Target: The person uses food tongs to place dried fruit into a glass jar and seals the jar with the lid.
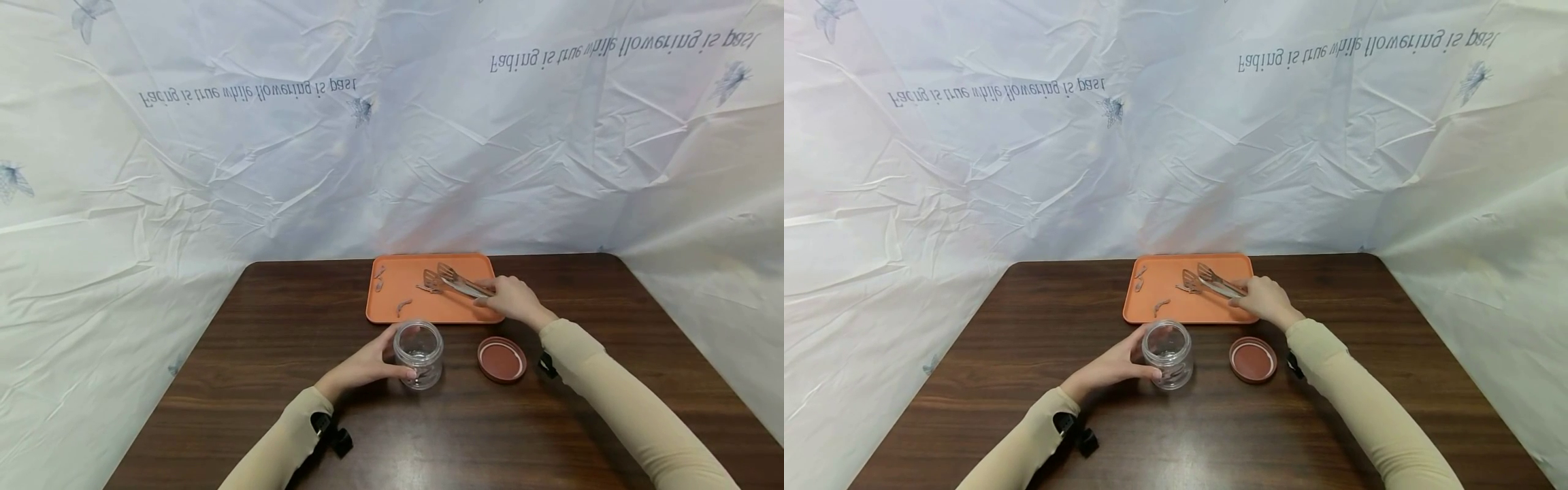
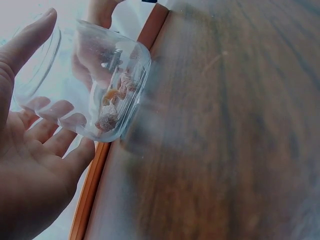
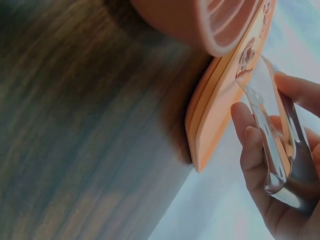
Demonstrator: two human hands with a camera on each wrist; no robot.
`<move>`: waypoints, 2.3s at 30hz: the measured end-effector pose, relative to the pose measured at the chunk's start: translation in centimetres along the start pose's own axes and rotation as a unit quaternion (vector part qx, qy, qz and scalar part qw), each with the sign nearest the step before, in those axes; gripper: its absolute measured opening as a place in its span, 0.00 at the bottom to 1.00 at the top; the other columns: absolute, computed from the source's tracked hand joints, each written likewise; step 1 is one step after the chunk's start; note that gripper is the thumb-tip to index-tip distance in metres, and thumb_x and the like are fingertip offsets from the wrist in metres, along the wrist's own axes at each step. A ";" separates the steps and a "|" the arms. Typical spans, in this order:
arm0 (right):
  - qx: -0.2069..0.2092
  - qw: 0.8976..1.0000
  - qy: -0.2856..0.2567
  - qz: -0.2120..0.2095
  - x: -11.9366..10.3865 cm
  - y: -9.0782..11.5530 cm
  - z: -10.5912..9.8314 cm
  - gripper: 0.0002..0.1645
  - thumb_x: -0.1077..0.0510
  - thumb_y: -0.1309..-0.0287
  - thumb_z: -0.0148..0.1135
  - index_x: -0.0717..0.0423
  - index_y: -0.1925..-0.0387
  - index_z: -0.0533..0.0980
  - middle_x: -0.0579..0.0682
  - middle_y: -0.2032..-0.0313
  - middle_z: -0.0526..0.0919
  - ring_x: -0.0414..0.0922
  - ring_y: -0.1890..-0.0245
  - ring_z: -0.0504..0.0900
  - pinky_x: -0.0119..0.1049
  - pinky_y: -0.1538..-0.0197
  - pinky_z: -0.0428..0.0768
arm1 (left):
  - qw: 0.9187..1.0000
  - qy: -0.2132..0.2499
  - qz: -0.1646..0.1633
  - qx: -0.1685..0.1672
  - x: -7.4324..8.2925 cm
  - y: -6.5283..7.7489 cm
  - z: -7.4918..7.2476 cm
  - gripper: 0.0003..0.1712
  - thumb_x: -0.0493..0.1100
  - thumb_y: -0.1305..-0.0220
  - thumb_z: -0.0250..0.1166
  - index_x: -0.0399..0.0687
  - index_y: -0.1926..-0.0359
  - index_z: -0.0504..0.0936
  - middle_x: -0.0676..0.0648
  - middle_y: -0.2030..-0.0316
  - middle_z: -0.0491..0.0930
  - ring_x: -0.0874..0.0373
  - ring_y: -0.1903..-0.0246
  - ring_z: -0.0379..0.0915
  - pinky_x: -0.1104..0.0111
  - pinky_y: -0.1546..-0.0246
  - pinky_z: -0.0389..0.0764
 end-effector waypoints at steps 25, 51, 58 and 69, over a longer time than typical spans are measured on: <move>0.004 0.999 0.043 -0.005 -1.6 -0.1 0.2 0.36 0.48 0.37 0.69 0.57 0.31 0.73 0.42 0.93 0.61 0.37 0.90 0.47 0.32 0.83 0.51 | 1.000 0.008 0.006 -0.002 -0.1 -0.1 0.1 0.51 0.48 0.39 0.75 0.68 0.23 0.55 0.46 0.30 0.65 0.52 0.33 0.68 0.58 0.38 0.71; 0.020 0.998 0.054 -0.013 -1.9 0.2 -0.1 0.32 0.52 0.38 0.70 0.55 0.34 0.76 0.48 0.87 0.72 0.39 0.88 0.49 0.34 0.82 0.52 | 1.000 0.024 0.016 -0.001 0.0 -0.1 0.3 0.50 0.45 0.39 0.75 0.65 0.23 0.56 0.43 0.30 0.66 0.50 0.34 0.68 0.59 0.38 0.70; 0.025 0.998 0.044 -0.026 -1.8 0.2 -0.2 0.31 0.53 0.37 0.69 0.56 0.34 0.76 0.47 0.83 0.75 0.39 0.88 0.51 0.35 0.82 0.54 | 1.000 0.025 0.012 0.000 -0.1 -0.2 0.3 0.50 0.45 0.39 0.75 0.65 0.23 0.55 0.44 0.31 0.67 0.50 0.35 0.69 0.59 0.39 0.71; 0.023 0.999 0.018 -0.017 -1.4 0.2 -0.4 0.29 0.54 0.34 0.67 0.53 0.33 0.75 0.47 0.89 0.71 0.39 0.91 0.56 0.33 0.84 0.57 | 1.000 0.021 0.008 0.003 0.0 -0.1 0.3 0.50 0.46 0.40 0.76 0.66 0.24 0.56 0.43 0.31 0.67 0.51 0.35 0.69 0.59 0.39 0.71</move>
Point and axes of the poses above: each hand's wrist, its own y-axis away from the middle knuckle, its own z-axis out of the palm, x = y × z, the point moved 8 cm from there along -y, towards the middle knuckle
